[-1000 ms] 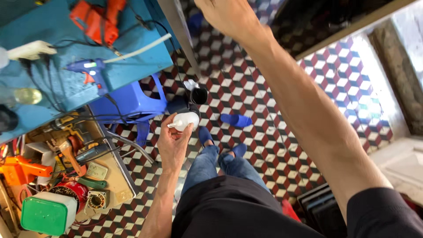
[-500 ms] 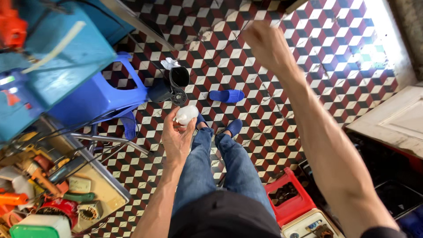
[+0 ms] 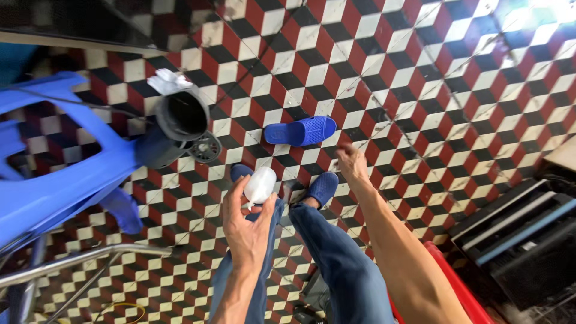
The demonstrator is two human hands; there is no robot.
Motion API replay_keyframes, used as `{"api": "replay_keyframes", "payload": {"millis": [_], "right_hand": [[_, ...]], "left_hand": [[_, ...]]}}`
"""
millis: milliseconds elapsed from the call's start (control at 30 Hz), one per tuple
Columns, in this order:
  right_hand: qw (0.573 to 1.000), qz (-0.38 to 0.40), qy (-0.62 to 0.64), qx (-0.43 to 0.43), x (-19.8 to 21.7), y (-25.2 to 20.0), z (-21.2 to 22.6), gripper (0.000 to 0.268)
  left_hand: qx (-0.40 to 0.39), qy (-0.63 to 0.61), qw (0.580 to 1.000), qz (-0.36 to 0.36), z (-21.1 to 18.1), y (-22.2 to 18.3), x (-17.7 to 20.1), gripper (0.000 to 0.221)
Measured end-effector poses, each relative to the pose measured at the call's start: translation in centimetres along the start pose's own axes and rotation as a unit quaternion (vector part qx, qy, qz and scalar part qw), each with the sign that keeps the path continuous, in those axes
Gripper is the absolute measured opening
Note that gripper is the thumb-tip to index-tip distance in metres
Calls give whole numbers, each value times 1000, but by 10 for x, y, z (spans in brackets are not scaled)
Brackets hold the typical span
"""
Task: The person works on a disassembled white appliance casing on a cluttered workbench. They retrieve a small white plastic part, apply liquid from a bottle to it, wipe it, and attempt to fit it into the casing. The person also retrieves a wire from the floor and places it on the bench.
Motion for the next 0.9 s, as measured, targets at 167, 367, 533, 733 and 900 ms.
{"api": "replay_keyframes", "payload": {"millis": [167, 367, 533, 733, 900], "right_hand": [[997, -65, -17, 35, -22, 72, -31, 29], [985, -61, -125, 106, -55, 132, -35, 37], [983, -17, -143, 117, -72, 112, -37, 37], [987, -85, -94, 97, -79, 112, -58, 43], [964, -72, -139, 215, -95, 135, -62, 16]], "left_hand": [[58, 12, 998, 36, 50, 29, -59, 57], [84, -14, 994, 66, 70, 46, -88, 61], [109, -38, 990, 82, 68, 49, -98, 61], [58, -39, 993, 99, 62, 51, -106, 61], [82, -61, 986, 129, 65, 56, -114, 63]]}}
Point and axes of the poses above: each hand's wrist, its own y-axis towards the middle knuckle, its own x-axis out of the back of the hand, z = x × y, the point moved 6 cm from there along y, towards the middle knuckle, and after that the axes turned 15 degrees about x, right-handed, at the moved point
